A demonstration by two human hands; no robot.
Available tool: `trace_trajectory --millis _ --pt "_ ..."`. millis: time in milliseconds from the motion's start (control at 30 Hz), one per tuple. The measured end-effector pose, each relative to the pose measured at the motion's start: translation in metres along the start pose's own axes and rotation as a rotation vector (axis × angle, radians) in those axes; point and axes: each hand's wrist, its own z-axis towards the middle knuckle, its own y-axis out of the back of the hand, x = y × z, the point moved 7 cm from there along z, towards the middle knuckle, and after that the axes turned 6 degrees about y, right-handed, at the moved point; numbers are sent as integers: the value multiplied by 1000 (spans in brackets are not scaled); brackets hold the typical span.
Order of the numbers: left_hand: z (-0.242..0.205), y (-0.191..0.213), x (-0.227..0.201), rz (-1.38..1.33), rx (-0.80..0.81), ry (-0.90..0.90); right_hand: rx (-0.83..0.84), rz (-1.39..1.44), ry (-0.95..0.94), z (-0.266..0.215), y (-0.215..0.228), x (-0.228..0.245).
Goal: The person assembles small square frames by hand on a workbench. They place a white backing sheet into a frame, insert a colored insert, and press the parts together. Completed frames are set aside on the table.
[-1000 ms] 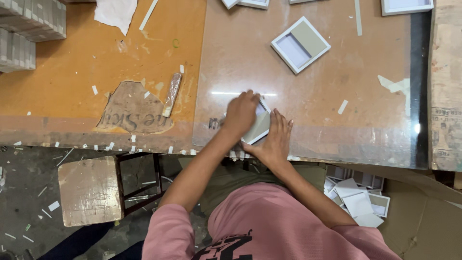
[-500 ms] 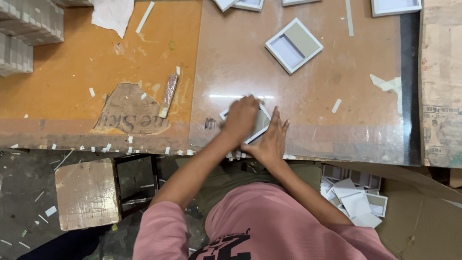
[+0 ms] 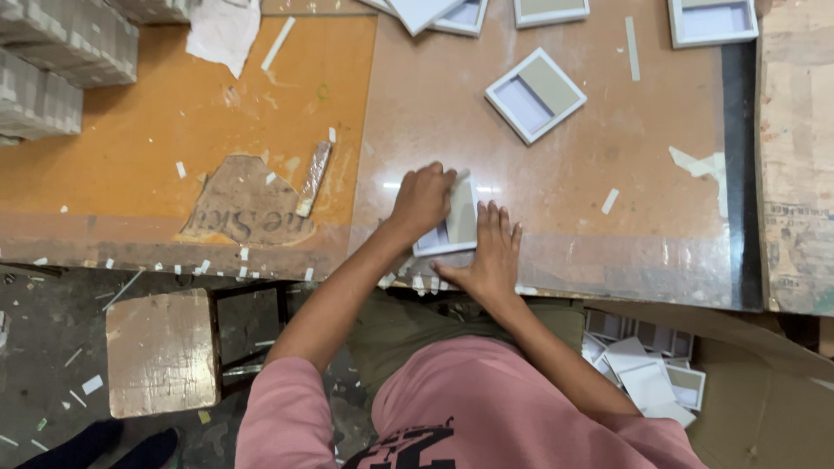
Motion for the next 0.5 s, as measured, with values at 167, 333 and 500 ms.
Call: trace_trajectory --millis 167,333,500 --pt "-2 29 10 -123 -78 6 60 0 17 21 7 2" --pt "-12 34 48 -289 28 251 170 -7 221 48 20 -31" --pt "-26 25 33 -247 54 195 116 -101 341 72 31 -42"
